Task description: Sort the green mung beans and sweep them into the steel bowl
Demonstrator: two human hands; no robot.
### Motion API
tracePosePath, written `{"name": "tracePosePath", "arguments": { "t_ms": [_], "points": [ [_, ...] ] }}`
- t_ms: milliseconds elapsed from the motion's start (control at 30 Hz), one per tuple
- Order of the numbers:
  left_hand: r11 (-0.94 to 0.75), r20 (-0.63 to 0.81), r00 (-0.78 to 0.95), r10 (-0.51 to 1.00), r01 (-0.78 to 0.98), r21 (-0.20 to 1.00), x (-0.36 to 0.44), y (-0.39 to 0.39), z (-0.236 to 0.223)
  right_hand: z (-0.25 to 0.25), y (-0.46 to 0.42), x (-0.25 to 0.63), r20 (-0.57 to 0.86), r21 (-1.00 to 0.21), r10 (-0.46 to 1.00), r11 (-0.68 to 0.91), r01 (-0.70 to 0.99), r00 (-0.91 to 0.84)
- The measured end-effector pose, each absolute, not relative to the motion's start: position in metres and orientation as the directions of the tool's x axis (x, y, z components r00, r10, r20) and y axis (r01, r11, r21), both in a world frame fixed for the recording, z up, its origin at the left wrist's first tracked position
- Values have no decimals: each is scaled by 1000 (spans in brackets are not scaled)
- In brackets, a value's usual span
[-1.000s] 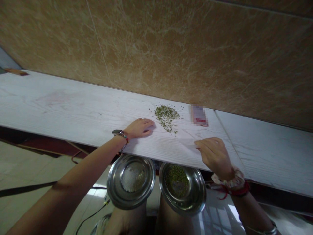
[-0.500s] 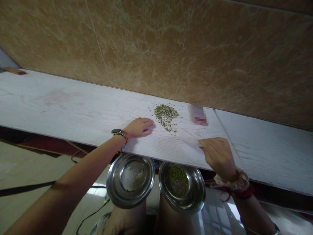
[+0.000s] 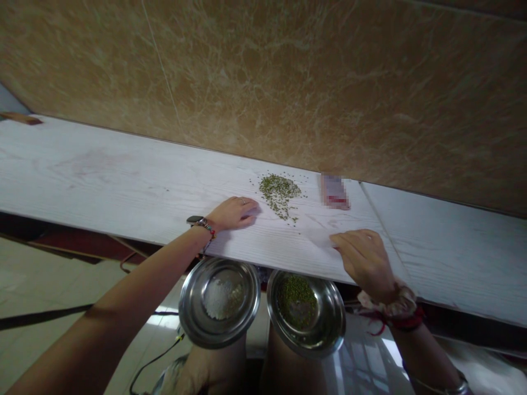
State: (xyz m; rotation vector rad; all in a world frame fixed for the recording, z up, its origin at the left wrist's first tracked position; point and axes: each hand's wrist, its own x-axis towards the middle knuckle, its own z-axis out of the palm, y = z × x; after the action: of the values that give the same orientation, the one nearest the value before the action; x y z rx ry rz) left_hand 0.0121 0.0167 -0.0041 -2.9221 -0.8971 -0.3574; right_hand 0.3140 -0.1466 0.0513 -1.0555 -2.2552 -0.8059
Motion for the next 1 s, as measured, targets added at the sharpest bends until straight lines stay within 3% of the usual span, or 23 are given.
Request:
{"name": "tracePosePath", "arguments": {
  "t_ms": [133, 433, 733, 1000],
  "points": [
    [-821, 231, 797, 559, 571, 15, 12, 16, -3, 47, -143, 314, 633, 333, 490, 527, 782, -600],
    [-822, 206, 802, 561, 570, 19, 13, 16, -2, 52, -164, 323, 652, 264, 482, 579, 772, -585],
    [-813, 194, 796, 573, 582, 15, 13, 14, -1, 52, -174, 319, 636, 277, 474, 596, 754, -609],
    [-825, 222, 802, 554, 564, 20, 13, 15, -3, 51, -180, 320, 676, 167, 524, 576, 800, -518]
  ]
}}
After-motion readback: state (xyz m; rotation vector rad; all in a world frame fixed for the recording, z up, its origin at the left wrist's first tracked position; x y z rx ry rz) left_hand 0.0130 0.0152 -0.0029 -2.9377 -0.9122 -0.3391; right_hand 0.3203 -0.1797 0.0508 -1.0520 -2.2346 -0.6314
